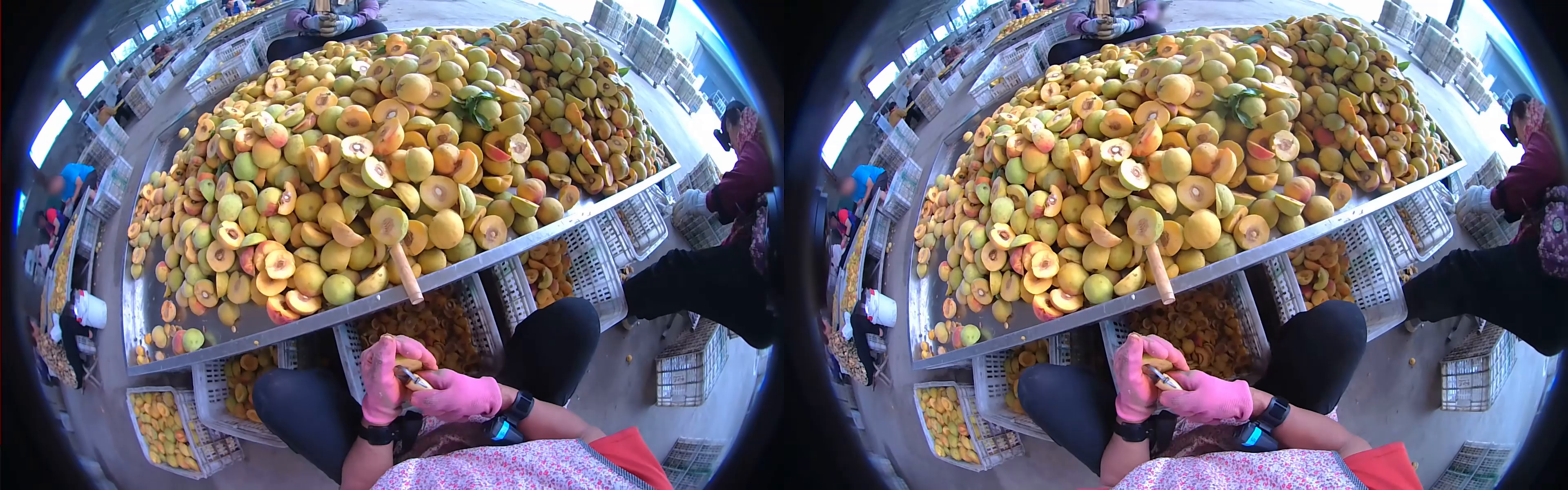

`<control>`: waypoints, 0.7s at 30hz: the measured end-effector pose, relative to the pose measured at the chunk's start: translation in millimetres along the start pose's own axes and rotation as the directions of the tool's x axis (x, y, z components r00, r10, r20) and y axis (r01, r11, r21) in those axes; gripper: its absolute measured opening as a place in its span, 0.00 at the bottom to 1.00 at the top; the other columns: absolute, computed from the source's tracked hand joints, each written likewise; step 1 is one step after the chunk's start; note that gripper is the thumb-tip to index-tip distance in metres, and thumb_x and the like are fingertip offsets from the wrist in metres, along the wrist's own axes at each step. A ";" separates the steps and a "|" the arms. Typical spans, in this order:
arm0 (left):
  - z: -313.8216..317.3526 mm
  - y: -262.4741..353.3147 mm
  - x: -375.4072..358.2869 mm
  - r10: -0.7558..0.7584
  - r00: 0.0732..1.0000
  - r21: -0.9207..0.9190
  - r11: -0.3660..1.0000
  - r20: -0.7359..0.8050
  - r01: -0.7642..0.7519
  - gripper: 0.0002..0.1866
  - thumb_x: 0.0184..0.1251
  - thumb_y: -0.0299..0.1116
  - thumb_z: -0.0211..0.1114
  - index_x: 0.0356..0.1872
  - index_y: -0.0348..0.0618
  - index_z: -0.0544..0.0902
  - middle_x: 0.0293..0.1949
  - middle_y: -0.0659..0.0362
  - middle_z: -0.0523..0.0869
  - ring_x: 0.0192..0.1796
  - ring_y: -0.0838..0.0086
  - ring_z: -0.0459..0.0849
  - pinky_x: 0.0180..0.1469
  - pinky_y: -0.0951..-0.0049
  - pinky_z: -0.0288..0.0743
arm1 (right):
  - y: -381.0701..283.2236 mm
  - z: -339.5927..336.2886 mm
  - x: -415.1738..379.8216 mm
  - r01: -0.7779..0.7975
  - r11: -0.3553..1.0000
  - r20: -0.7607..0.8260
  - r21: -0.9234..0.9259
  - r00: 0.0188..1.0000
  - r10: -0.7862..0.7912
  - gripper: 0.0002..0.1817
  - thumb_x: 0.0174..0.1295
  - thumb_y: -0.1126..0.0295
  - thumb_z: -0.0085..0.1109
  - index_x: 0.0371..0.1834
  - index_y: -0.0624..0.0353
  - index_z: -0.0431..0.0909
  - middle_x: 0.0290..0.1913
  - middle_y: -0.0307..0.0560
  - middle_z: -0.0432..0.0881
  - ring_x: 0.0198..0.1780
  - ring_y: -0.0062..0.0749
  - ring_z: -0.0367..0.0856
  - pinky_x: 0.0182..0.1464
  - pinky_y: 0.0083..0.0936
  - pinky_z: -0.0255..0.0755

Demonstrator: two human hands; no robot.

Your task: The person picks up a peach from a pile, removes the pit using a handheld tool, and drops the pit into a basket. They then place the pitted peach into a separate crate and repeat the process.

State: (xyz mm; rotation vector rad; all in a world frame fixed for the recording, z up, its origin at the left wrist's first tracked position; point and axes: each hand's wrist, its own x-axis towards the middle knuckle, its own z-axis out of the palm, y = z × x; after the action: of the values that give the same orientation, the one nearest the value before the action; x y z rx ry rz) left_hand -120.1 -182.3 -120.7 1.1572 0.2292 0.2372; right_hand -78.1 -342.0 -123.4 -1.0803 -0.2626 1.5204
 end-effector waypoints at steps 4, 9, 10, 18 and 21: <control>0.4 0.5 -0.4 -0.094 0.996 -0.062 0.994 0.007 0.095 0.31 0.85 0.56 0.43 0.33 0.37 0.79 0.28 0.46 0.87 0.29 0.62 0.87 0.34 0.68 0.81 | 0.2 -1.4 0.9 0.010 0.994 0.007 -0.110 1.000 -0.010 0.13 0.76 0.56 0.57 0.50 0.54 0.75 0.30 0.27 0.71 0.26 0.11 0.67 0.27 0.17 0.61; -0.2 -15.2 -7.7 -0.096 0.993 -0.268 0.957 0.062 0.109 0.32 0.82 0.62 0.45 0.38 0.40 0.79 0.33 0.48 0.86 0.34 0.62 0.87 0.39 0.65 0.83 | 14.8 -15.7 0.1 -0.006 0.996 0.139 0.093 0.990 -0.007 0.13 0.76 0.58 0.57 0.53 0.55 0.74 0.27 0.26 0.69 0.22 0.09 0.64 0.23 0.15 0.56; 4.4 -14.5 -9.1 -0.089 0.994 -0.264 0.959 0.064 0.103 0.32 0.82 0.62 0.45 0.38 0.40 0.79 0.33 0.48 0.86 0.34 0.62 0.87 0.39 0.65 0.83 | 12.1 -15.1 -4.9 0.001 0.996 0.142 0.089 0.990 -0.013 0.13 0.76 0.58 0.57 0.53 0.55 0.74 0.27 0.26 0.69 0.22 0.09 0.64 0.23 0.15 0.56; 3.1 -6.1 -4.7 -0.256 0.947 -0.619 0.781 -0.197 0.082 0.29 0.77 0.66 0.51 0.42 0.49 0.82 0.38 0.61 0.86 0.42 0.66 0.87 0.47 0.61 0.87 | 0.8 -0.6 -38.0 0.080 0.995 0.217 0.055 0.972 -0.090 0.17 0.72 0.62 0.65 0.56 0.59 0.74 0.27 0.28 0.70 0.21 0.10 0.62 0.23 0.14 0.54; 2.7 18.1 -10.1 -0.141 0.929 -0.488 0.872 -0.343 -0.048 0.29 0.81 0.63 0.47 0.43 0.46 0.82 0.37 0.56 0.86 0.40 0.61 0.87 0.42 0.61 0.85 | 1.5 -7.7 -40.0 0.171 0.974 0.122 0.151 0.974 -0.190 0.34 0.66 0.57 0.71 0.69 0.61 0.69 0.36 0.35 0.79 0.26 0.17 0.73 0.27 0.17 0.65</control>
State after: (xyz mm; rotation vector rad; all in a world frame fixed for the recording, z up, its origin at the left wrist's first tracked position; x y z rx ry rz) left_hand -130.2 -180.8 -102.4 0.5895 0.5001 0.4441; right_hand -78.3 -380.4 -109.7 -0.8212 -0.3352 1.4271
